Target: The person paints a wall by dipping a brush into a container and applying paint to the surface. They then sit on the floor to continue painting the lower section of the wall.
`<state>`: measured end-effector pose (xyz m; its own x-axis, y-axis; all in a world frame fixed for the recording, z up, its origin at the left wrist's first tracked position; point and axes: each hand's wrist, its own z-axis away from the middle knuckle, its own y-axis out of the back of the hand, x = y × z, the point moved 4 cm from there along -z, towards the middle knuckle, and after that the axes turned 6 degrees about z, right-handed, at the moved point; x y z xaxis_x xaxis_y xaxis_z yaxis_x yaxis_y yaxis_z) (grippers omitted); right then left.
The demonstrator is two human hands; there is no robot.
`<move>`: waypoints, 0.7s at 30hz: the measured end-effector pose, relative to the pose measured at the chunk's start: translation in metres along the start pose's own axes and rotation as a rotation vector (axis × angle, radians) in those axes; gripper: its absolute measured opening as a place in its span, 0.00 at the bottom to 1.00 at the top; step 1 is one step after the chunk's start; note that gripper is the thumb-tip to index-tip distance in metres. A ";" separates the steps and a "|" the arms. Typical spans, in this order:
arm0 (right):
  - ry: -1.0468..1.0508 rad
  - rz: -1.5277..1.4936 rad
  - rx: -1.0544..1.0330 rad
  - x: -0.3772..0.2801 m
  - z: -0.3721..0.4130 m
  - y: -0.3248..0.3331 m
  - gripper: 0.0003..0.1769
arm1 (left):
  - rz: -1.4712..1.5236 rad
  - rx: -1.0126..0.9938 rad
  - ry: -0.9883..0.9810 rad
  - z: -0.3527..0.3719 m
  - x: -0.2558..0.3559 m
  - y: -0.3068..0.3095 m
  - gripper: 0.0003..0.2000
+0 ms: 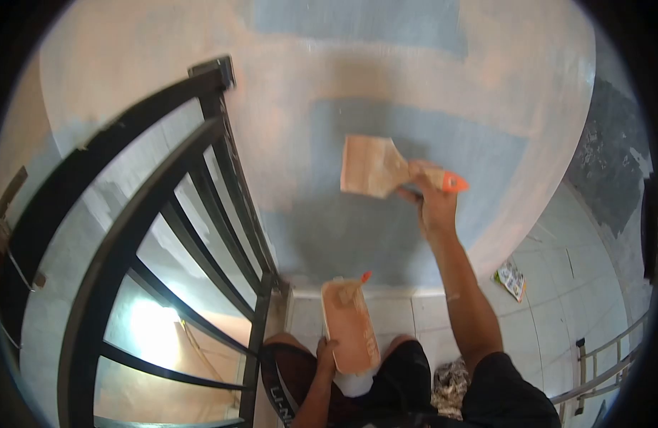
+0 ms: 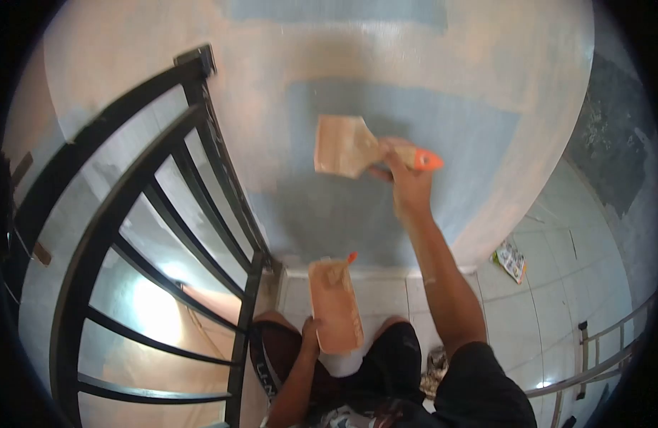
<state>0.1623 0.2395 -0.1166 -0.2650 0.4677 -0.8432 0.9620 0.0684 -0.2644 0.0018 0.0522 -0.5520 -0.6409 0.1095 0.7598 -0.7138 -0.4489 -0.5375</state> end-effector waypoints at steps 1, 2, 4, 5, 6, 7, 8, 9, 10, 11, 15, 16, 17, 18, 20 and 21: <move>0.122 0.032 -0.094 -0.034 -0.017 -0.023 0.11 | 0.009 0.001 0.002 0.001 0.003 -0.003 0.27; 0.242 0.068 -0.183 -0.067 -0.033 -0.044 0.11 | 0.016 0.003 0.008 0.007 0.009 -0.009 0.27; 0.463 0.210 -0.331 -0.110 -0.070 -0.076 0.10 | 0.020 -0.009 0.000 0.012 0.015 -0.014 0.28; 0.659 0.344 -0.374 -0.135 -0.085 -0.095 0.09 | 0.022 0.002 0.023 0.010 0.014 -0.014 0.28; 0.852 0.480 -0.414 -0.159 -0.096 -0.114 0.08 | 0.028 -0.006 0.011 0.007 0.013 -0.014 0.28; 0.894 0.573 -0.412 -0.177 -0.105 -0.130 0.08 | 0.019 -0.003 0.012 0.004 0.010 -0.012 0.28; 0.933 0.668 -0.407 -0.194 -0.110 -0.145 0.08 | 0.009 0.000 0.016 0.002 0.009 -0.012 0.28; 0.936 0.671 -0.408 -0.212 -0.113 -0.156 0.08 | 0.012 -0.004 0.016 0.001 0.011 -0.014 0.28; 1.042 0.850 -0.446 -0.228 -0.111 -0.170 0.07 | 0.000 0.016 0.035 0.003 0.012 -0.014 0.28; 1.144 1.032 -0.482 -0.237 -0.113 -0.180 0.07 | -0.013 0.035 0.054 0.003 0.013 -0.015 0.27; 1.362 1.147 -0.547 -0.267 -0.140 -0.199 0.08 | 0.022 0.017 0.075 -0.009 -0.003 -0.007 0.27; 1.263 1.207 -0.488 -0.286 -0.129 -0.199 0.06 | 0.012 0.028 0.080 -0.009 -0.005 -0.005 0.27; 1.170 1.263 -0.428 -0.299 -0.125 -0.199 0.06 | 0.005 0.036 0.080 -0.012 -0.005 -0.005 0.27; 1.402 1.131 -0.388 -0.304 -0.133 -0.197 0.06 | 0.005 0.029 0.077 -0.010 -0.002 -0.007 0.27; 1.585 1.048 -0.369 -0.308 -0.144 -0.199 0.07 | 0.017 0.035 0.069 -0.002 0.005 -0.014 0.27; 1.753 0.955 -0.345 -0.307 -0.145 -0.196 0.08 | 0.017 0.031 0.068 -0.004 0.005 -0.013 0.27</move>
<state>0.0646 0.2100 0.2615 0.3674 0.6151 0.6976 0.7540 -0.6361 0.1637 0.0073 0.0618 -0.5429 -0.6710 0.1612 0.7238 -0.6946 -0.4782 -0.5374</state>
